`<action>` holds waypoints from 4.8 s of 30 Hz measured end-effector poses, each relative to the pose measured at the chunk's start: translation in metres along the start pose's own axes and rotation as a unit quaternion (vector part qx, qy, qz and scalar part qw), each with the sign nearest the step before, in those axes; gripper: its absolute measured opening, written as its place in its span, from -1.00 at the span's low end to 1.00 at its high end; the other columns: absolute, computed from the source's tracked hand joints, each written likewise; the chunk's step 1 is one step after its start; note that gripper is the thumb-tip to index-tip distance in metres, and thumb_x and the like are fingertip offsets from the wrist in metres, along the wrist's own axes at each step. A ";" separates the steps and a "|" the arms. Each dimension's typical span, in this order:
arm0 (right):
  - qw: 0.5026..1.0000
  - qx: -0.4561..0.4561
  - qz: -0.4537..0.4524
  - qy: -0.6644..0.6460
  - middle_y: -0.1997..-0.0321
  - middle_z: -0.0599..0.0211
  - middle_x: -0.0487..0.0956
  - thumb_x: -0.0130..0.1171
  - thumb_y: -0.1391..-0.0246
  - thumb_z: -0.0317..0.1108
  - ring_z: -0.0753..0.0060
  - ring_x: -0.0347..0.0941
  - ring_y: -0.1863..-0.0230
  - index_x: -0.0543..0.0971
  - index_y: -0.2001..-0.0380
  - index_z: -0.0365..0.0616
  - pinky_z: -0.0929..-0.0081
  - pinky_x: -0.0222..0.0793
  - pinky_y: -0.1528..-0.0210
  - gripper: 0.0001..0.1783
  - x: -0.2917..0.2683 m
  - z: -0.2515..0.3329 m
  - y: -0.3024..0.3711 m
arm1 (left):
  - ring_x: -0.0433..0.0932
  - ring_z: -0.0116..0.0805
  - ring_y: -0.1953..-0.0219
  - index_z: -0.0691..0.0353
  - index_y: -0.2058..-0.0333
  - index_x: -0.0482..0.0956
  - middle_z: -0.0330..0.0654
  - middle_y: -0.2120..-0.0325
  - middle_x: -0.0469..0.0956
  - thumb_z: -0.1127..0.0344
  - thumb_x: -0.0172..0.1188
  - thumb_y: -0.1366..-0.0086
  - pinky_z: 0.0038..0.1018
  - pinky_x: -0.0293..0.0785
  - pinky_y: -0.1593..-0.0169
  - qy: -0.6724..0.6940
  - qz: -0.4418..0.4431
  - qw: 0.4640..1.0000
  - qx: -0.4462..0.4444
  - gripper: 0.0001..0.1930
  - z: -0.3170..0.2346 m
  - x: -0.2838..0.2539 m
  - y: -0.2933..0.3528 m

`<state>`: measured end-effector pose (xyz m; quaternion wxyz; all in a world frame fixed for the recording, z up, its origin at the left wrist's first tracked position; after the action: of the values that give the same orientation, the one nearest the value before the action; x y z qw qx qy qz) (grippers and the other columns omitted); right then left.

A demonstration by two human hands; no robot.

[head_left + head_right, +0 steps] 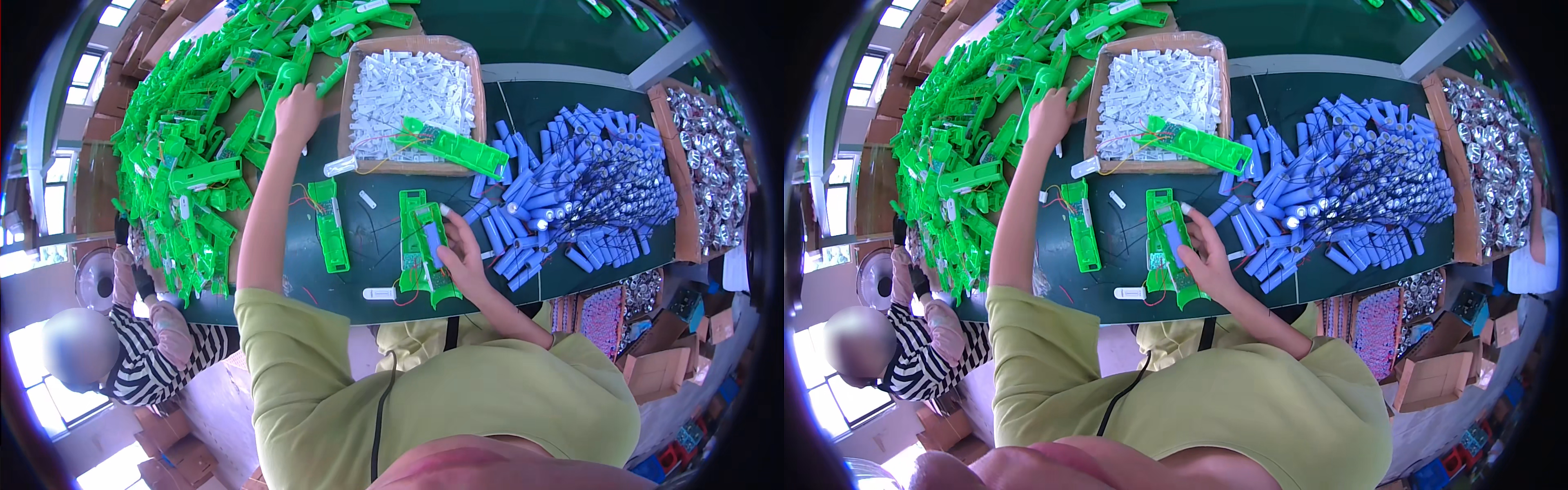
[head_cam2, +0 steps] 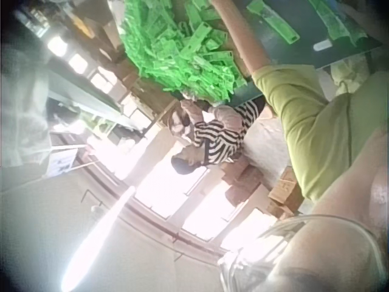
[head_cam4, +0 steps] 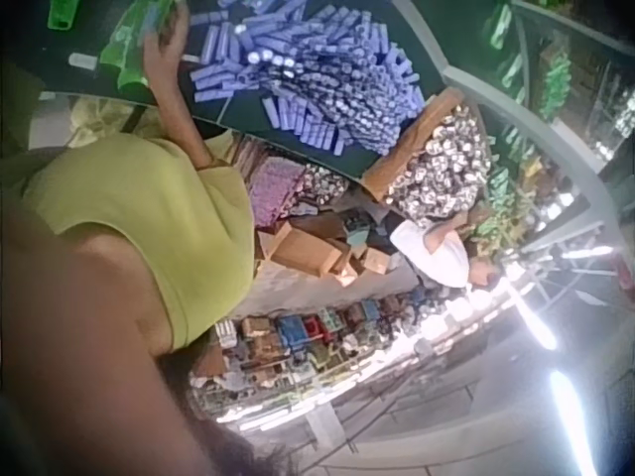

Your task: Assembling plastic housing components with batteries and circuit boards on a factory production line.

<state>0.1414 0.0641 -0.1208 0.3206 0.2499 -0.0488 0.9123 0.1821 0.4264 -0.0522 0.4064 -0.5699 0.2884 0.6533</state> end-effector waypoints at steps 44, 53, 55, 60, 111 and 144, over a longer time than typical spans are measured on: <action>0.989 -0.105 0.005 0.107 -0.03 0.19 0.41 0.09 0.04 -0.42 0.46 0.30 -0.06 0.19 -0.18 -0.16 0.46 0.23 -0.07 -0.34 0.000 0.134 0.060 | 0.52 -0.31 0.48 0.26 0.02 0.26 -0.07 0.43 0.48 0.00 -0.27 -0.31 -0.47 0.50 0.44 0.878 0.126 0.455 -0.084 -0.53 -0.255 -0.100 0.288; 0.849 -0.411 -0.026 0.332 -0.01 0.21 0.43 0.16 0.08 -0.38 0.29 0.30 -0.07 0.51 0.14 -0.17 0.37 0.15 -0.14 -0.64 0.002 0.158 0.073 | 0.49 -0.36 0.50 0.32 -0.03 0.21 -0.06 0.43 0.46 -0.02 -0.24 -0.29 -0.47 0.46 0.43 0.828 0.101 0.550 -0.044 -0.47 -0.253 -0.110 0.304; 0.852 -0.410 -0.049 0.321 0.04 0.21 0.46 0.18 0.07 -0.39 0.28 0.33 -0.04 0.55 0.30 -0.17 0.37 0.18 -0.09 -0.79 0.001 0.159 0.074 | 0.48 -0.37 0.51 0.33 -0.03 0.21 -0.05 0.42 0.46 -0.02 -0.26 -0.30 -0.49 0.46 0.44 0.841 0.129 0.525 -0.041 -0.47 -0.254 -0.107 0.307; 0.848 -0.410 -0.033 0.333 0.07 0.23 0.47 0.16 0.04 -0.40 0.30 0.35 0.00 0.52 0.34 -0.16 0.39 0.20 -0.07 -0.85 -0.003 0.155 0.069 | 0.48 -0.37 0.51 0.33 -0.03 0.21 -0.04 0.43 0.46 -0.02 -0.27 -0.31 -0.50 0.46 0.46 0.844 0.136 0.515 -0.061 -0.47 -0.253 -0.102 0.306; 0.603 -0.239 0.153 0.746 0.40 0.20 0.58 0.02 0.00 -0.21 0.19 0.52 0.29 0.54 0.25 -0.06 0.23 0.41 0.22 -0.73 -0.027 0.157 -0.192 | 0.36 -0.31 0.56 0.27 -0.21 0.05 -0.04 0.35 0.42 0.13 -0.34 -0.31 -0.43 0.31 0.44 0.972 0.042 0.220 0.067 -0.45 -0.095 -0.057 0.186; 0.497 -0.219 0.079 0.836 0.45 0.01 0.58 0.03 0.12 -0.24 0.01 0.55 0.36 0.58 0.55 -0.20 0.13 0.45 0.34 -0.74 0.011 0.087 -0.266 | 0.44 -0.23 0.51 0.23 -0.14 0.20 0.02 0.33 0.48 0.11 -0.36 -0.32 -0.34 0.37 0.36 0.971 0.119 0.201 0.039 -0.51 -0.104 -0.023 0.194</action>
<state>0.3330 0.2587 -0.0588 0.1830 -0.7124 0.0243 0.6770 0.0687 0.2370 -0.0656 -0.2544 -0.6994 0.5461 -0.3846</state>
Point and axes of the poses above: each hand's wrist, its own y-axis away from the middle knuckle, its own x-axis out of the palm, z = x × y, the point moved 5 cm from there along -y, towards the middle knuckle
